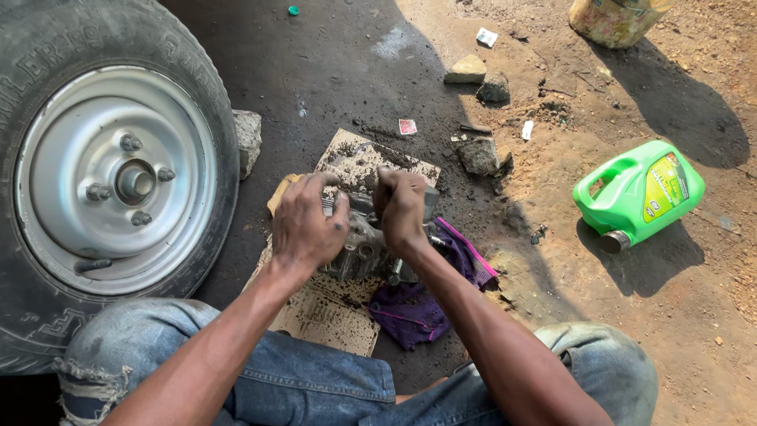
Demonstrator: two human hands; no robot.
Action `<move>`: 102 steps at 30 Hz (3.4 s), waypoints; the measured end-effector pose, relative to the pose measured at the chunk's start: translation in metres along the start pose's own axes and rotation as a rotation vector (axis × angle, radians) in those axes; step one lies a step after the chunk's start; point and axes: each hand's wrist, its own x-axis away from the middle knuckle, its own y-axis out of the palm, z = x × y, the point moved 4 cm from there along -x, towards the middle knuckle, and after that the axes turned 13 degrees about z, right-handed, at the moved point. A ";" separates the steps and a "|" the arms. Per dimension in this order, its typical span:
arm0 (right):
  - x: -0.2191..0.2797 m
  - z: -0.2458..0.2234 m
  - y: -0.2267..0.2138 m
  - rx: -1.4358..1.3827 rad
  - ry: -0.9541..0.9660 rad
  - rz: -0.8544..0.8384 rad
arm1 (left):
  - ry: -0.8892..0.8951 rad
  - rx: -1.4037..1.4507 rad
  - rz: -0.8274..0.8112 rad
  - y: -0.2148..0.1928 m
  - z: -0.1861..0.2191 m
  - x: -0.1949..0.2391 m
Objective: The person sits on the ground and uses a metal scraper to clean grease and grime from a mechanical part placed on a piece of cardboard. The person rotates the part to access different sides and continues scraping until the end of the clip.
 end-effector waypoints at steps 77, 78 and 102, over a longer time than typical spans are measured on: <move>-0.081 -0.027 -0.033 -0.575 -0.060 0.505 | -0.305 -0.296 -0.338 0.077 0.028 -0.129; -0.075 -0.022 -0.030 -0.516 -0.030 0.568 | -0.297 -0.295 -0.337 0.078 0.028 -0.128; -0.089 -0.039 -0.061 -0.628 -0.104 0.444 | -0.270 -0.272 -0.309 0.080 0.022 -0.132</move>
